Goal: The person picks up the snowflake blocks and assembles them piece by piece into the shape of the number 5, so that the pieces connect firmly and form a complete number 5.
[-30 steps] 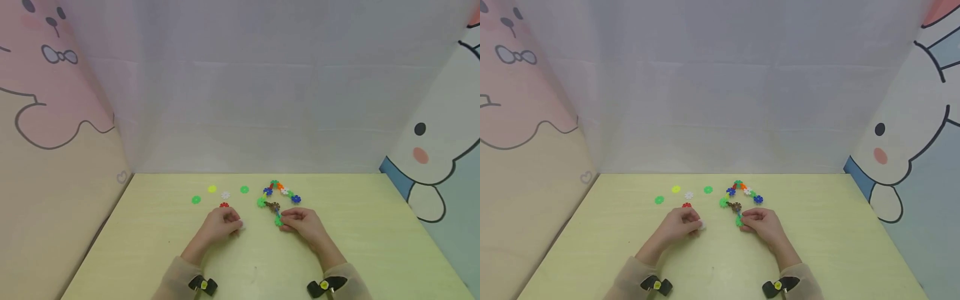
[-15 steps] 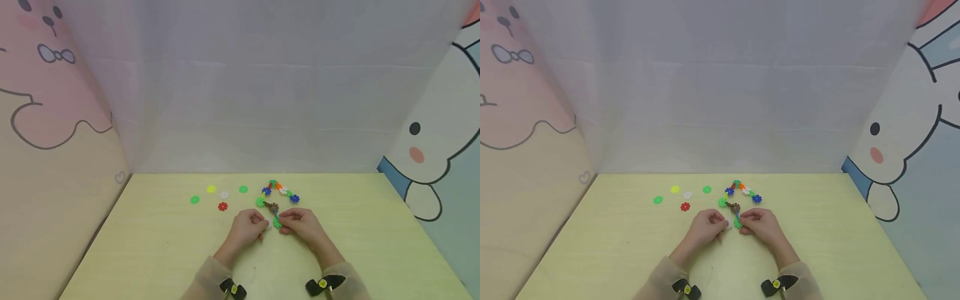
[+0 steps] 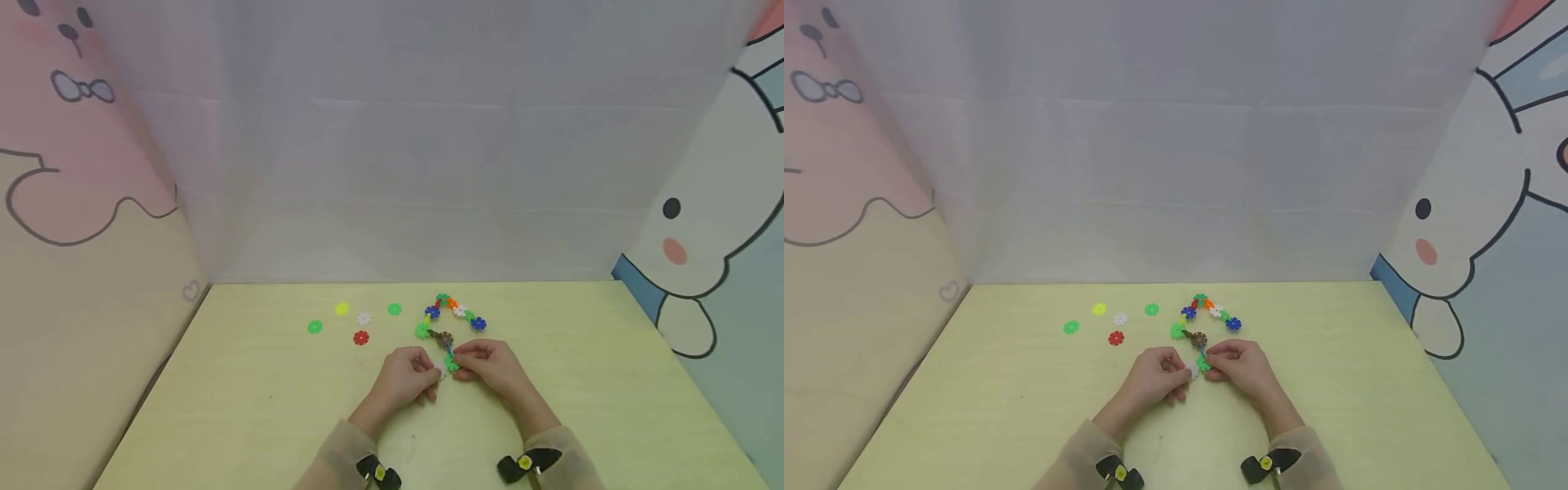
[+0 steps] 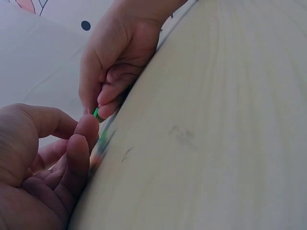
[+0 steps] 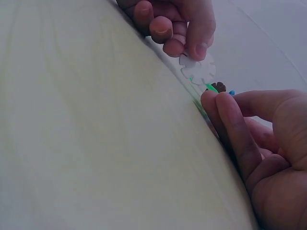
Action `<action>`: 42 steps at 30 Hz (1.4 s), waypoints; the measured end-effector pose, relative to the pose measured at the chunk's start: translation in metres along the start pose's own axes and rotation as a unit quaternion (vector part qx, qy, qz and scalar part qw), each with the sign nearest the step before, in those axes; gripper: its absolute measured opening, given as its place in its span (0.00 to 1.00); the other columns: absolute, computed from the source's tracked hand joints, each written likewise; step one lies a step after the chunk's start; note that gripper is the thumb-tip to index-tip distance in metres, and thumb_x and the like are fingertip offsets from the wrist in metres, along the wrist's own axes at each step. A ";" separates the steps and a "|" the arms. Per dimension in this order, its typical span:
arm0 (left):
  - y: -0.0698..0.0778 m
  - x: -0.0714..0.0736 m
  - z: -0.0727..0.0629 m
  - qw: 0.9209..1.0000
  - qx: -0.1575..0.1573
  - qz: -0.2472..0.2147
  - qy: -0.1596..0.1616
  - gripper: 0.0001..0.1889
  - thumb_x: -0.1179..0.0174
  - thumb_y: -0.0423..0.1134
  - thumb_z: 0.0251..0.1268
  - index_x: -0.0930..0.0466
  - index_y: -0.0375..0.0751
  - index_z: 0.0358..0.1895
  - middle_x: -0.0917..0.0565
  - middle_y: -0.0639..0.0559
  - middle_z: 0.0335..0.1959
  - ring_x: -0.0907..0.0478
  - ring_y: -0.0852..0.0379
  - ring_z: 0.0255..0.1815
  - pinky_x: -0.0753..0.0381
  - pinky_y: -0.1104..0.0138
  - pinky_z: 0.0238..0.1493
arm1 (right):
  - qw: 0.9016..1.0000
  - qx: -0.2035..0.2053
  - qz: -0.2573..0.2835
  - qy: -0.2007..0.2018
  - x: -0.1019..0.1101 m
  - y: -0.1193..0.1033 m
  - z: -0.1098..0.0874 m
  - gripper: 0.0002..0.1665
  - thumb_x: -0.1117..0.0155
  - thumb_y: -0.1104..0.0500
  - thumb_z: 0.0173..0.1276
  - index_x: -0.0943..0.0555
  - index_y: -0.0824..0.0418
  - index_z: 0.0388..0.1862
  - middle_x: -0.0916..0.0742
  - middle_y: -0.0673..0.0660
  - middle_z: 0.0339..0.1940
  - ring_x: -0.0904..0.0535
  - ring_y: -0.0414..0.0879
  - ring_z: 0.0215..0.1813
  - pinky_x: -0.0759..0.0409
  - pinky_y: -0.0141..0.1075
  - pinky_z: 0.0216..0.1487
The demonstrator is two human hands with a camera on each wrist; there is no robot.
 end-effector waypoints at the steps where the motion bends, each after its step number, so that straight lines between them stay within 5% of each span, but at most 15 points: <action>1: 0.000 0.000 0.000 1.000 0.002 0.001 -0.003 0.10 0.29 0.34 0.72 0.18 0.41 0.32 0.13 0.51 0.20 0.15 0.58 0.17 0.16 0.67 0.18 | 1.000 0.001 0.001 0.000 0.000 0.000 0.000 0.17 0.29 0.66 0.78 0.16 0.78 0.58 0.07 0.64 0.41 0.07 0.50 0.37 0.08 0.38 0.44; 10: 0.000 -0.008 0.000 0.999 0.004 0.013 -0.039 0.10 0.29 0.35 0.74 0.18 0.42 0.31 0.13 0.53 0.19 0.15 0.57 0.17 0.15 0.66 0.20 | 1.000 0.004 0.011 -0.005 -0.002 -0.005 -0.001 0.16 0.31 0.68 0.78 0.17 0.80 0.57 0.07 0.64 0.40 0.07 0.49 0.37 0.08 0.37 0.44; 19: 0.010 -0.012 -0.003 1.000 0.000 0.018 -0.026 0.11 0.31 0.33 0.75 0.20 0.41 0.31 0.13 0.52 0.21 0.14 0.57 0.18 0.12 0.64 0.22 | 1.000 -0.002 0.011 -0.004 -0.002 -0.006 -0.002 0.16 0.31 0.67 0.79 0.17 0.80 0.57 0.07 0.63 0.40 0.07 0.48 0.37 0.08 0.37 0.44; 42: -0.003 -0.016 0.002 0.993 0.033 -0.095 -0.056 0.06 0.28 0.29 0.73 0.16 0.34 0.38 0.10 0.43 0.27 0.09 0.50 0.26 0.08 0.62 0.31 | 1.000 0.012 0.024 -0.012 0.000 -0.002 0.001 0.14 0.32 0.70 0.78 0.17 0.81 0.54 0.07 0.62 0.38 0.07 0.47 0.37 0.08 0.37 0.45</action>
Point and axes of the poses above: each hand's wrist, its own z-axis towards the middle knuckle, its own x-axis out of the back of the hand, y = z × x, the point moved 9 cm from there along z, towards the middle knuckle
